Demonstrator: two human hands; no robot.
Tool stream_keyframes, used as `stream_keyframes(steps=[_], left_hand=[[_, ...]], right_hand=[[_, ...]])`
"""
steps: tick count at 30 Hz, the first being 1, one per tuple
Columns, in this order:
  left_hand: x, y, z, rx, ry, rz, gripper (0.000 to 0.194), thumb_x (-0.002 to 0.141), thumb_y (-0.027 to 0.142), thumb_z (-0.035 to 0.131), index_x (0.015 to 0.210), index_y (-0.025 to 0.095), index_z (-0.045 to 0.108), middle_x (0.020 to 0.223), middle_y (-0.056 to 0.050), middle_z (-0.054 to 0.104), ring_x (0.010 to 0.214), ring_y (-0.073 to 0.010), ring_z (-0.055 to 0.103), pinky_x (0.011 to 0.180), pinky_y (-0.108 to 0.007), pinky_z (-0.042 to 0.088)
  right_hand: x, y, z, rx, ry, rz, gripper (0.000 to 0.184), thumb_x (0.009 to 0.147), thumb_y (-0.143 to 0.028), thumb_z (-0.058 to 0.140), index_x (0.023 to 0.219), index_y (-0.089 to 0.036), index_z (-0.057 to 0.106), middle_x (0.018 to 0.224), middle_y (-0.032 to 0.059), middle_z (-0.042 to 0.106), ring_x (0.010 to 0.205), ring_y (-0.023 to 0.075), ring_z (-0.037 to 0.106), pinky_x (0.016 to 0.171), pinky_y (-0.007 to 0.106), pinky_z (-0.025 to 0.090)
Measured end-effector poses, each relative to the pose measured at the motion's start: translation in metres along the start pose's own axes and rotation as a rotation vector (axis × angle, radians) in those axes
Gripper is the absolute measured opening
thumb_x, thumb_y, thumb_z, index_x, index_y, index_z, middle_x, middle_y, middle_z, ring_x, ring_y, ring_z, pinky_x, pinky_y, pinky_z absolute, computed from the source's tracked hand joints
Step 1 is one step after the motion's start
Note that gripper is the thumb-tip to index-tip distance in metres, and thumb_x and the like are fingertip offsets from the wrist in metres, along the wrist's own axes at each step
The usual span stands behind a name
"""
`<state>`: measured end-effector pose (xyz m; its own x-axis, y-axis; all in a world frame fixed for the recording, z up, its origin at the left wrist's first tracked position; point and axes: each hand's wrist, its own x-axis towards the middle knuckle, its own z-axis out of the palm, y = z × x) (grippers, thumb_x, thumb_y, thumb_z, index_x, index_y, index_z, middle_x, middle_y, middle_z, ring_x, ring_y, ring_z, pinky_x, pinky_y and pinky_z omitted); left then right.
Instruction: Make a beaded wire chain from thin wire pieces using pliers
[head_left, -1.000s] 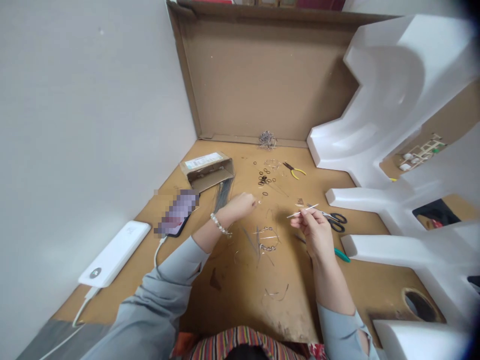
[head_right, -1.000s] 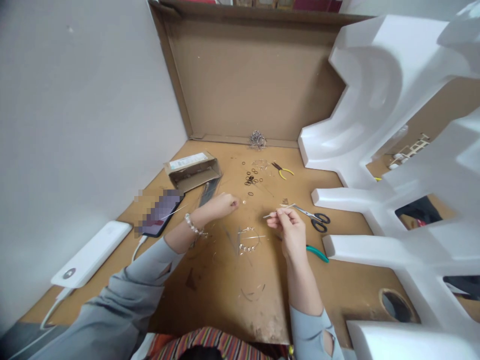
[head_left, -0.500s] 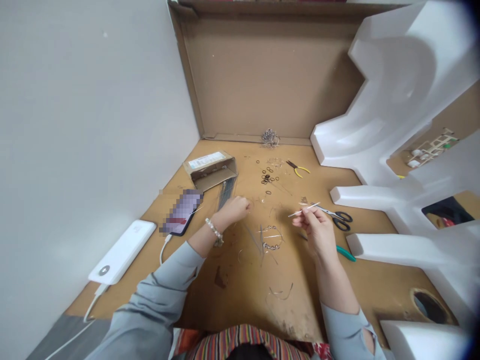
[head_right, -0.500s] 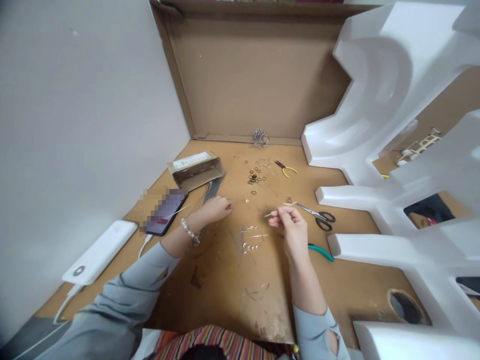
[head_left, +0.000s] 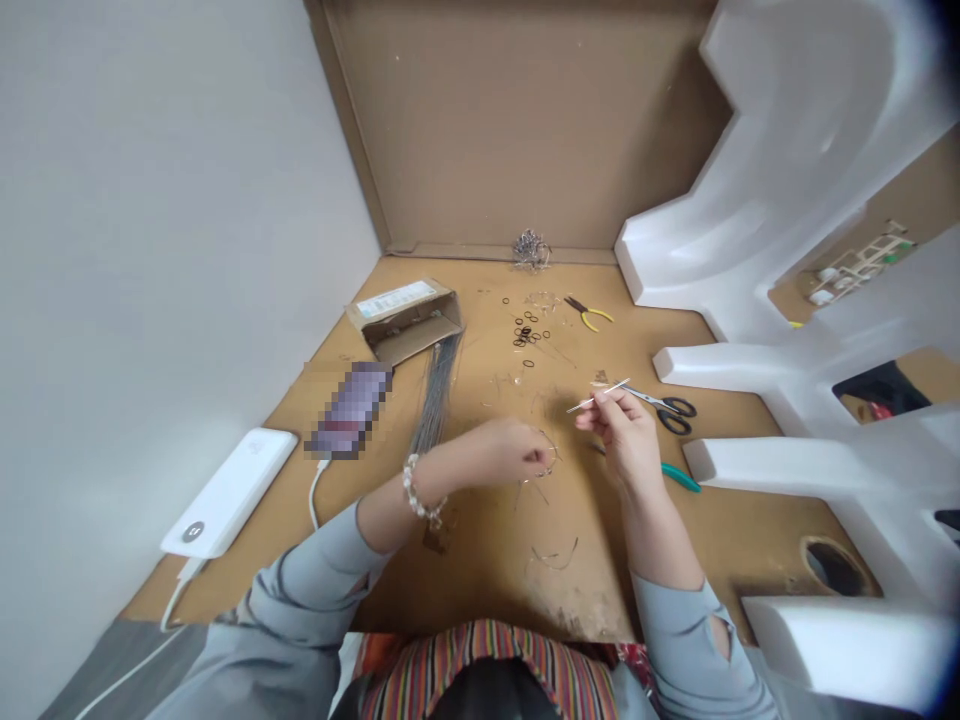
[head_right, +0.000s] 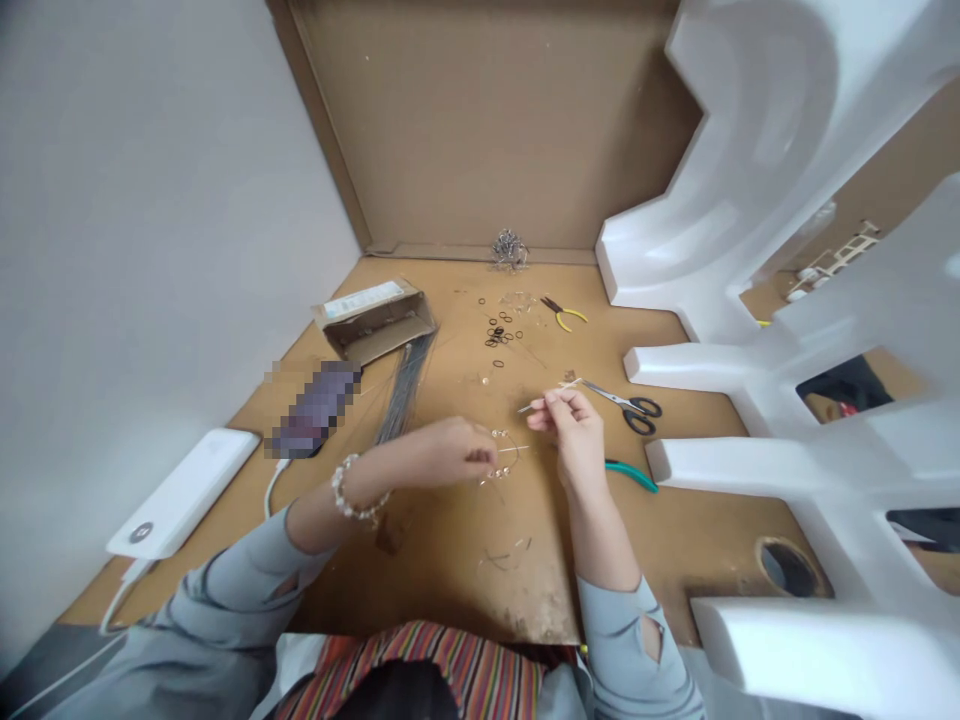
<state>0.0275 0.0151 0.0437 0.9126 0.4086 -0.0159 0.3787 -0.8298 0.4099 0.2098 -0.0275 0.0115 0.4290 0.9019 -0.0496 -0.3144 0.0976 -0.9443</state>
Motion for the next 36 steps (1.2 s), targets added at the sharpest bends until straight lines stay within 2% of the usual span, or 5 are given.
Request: stream_keyframes(steps=[6,13,20,26,36], left_hand=[[-0.016,0.060,0.065,0.166,-0.099,0.340,0.008,0.074,0.017,0.057,0.073,0.013,0.064,0.069,-0.007,0.064,0.062,-0.0178,0.057,0.053,-0.030,0.038],[-0.018,0.086,0.103,0.473,-0.108,0.201,0.007,0.069,0.009,0.057,0.073,0.008,0.063,0.074,-0.015,0.062,0.067,-0.0244,0.056,0.054,-0.036,0.040],[-0.015,0.047,0.057,0.153,-0.060,0.224,0.009,0.075,0.010,0.051,0.080,0.010,0.059,0.077,-0.010,0.061,0.069,-0.0181,0.055,0.055,-0.030,0.041],[-0.005,-0.003,0.000,-0.958,0.118,-0.188,0.009,0.078,0.024,0.051,0.077,0.015,0.050,0.068,0.000,0.056,0.057,-0.0074,0.050,0.052,-0.019,0.040],[0.009,-0.033,0.024,-1.410,0.167,-0.207,0.021,0.072,0.030,0.065,0.077,0.012,0.056,0.068,-0.001,0.059,0.054,-0.0061,0.051,0.050,-0.018,0.042]], right_hand=[[-0.001,0.001,0.001,-0.001,0.004,0.007,0.019,0.069,-0.033,0.071,0.072,-0.017,0.061,0.067,-0.0005,0.068,0.051,0.0089,0.060,0.053,0.021,0.050],[0.000,0.002,0.001,-0.003,0.002,0.015,0.019,0.068,-0.033,0.071,0.072,-0.018,0.060,0.067,-0.0005,0.067,0.052,0.0095,0.061,0.053,0.022,0.051],[-0.001,0.002,0.002,-0.022,-0.042,0.039,0.020,0.068,-0.034,0.072,0.072,-0.018,0.062,0.067,-0.0008,0.067,0.052,0.0091,0.061,0.053,0.021,0.050],[-0.005,0.006,0.004,-0.068,-0.212,0.110,0.017,0.069,-0.033,0.072,0.078,-0.019,0.068,0.068,-0.0003,0.068,0.057,0.0103,0.063,0.060,0.023,0.052],[-0.012,0.009,0.012,-0.155,-0.335,0.191,0.022,0.067,-0.036,0.073,0.082,-0.019,0.071,0.067,0.0016,0.069,0.062,0.0131,0.064,0.065,0.027,0.053]])
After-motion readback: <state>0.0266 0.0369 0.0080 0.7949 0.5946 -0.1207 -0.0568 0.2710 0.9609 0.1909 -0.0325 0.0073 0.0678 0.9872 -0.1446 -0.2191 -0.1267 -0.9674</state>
